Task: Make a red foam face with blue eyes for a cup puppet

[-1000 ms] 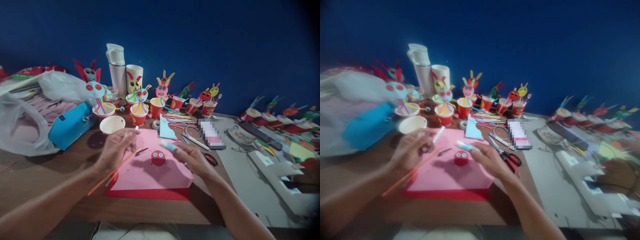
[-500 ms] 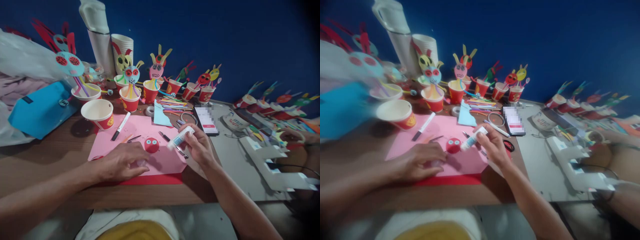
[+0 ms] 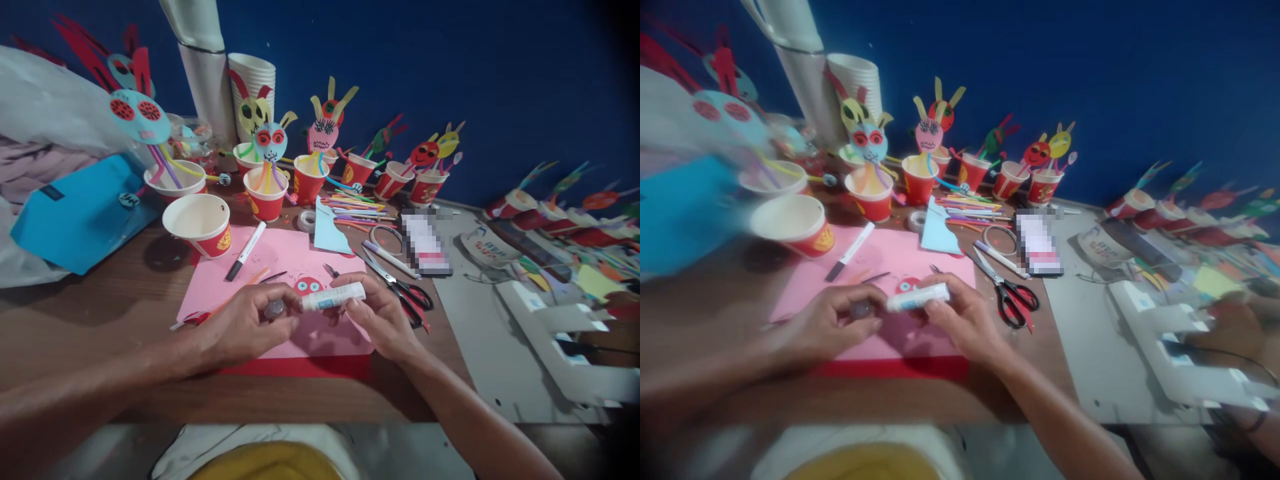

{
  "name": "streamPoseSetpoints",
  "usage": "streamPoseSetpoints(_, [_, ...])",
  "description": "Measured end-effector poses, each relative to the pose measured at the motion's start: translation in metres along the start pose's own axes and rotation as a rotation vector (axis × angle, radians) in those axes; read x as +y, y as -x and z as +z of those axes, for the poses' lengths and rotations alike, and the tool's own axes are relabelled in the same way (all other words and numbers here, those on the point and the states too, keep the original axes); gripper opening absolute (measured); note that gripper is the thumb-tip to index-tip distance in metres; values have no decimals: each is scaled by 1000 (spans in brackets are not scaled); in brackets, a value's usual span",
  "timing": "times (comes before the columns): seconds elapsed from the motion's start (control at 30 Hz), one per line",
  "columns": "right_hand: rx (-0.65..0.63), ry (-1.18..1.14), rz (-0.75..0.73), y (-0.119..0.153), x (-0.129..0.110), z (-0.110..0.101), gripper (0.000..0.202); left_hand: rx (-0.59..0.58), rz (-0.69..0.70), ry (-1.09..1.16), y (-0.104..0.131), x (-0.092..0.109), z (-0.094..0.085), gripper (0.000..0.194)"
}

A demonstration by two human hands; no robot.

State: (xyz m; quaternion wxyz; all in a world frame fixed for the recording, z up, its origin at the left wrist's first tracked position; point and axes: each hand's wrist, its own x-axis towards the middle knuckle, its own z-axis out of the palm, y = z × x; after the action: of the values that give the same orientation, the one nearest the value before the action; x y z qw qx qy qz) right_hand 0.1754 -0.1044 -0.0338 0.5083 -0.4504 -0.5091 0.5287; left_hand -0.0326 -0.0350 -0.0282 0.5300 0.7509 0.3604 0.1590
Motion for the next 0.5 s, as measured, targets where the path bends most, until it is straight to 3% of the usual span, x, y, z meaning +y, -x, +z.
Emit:
streamPoseSetpoints(0.17, [8, -55, -70, 2, 1, 7, 21, 4, -98, 227, -4, 10, -3, 21])
streamPoseSetpoints(0.33, [-47, -49, -62, 1, 4, 15, 26, 28, 5, 369, -4, 5, -3, 25])
streamPoseSetpoints(0.4, [-20, 43, -65, 1, 6, 17, 29, 75, 18, 365, -4, 4, -3, 23])
streamPoseSetpoints(0.5, [121, 308, -146, 2, 7, 14, 26, 105, 0, 345, -3, 7, -4, 21])
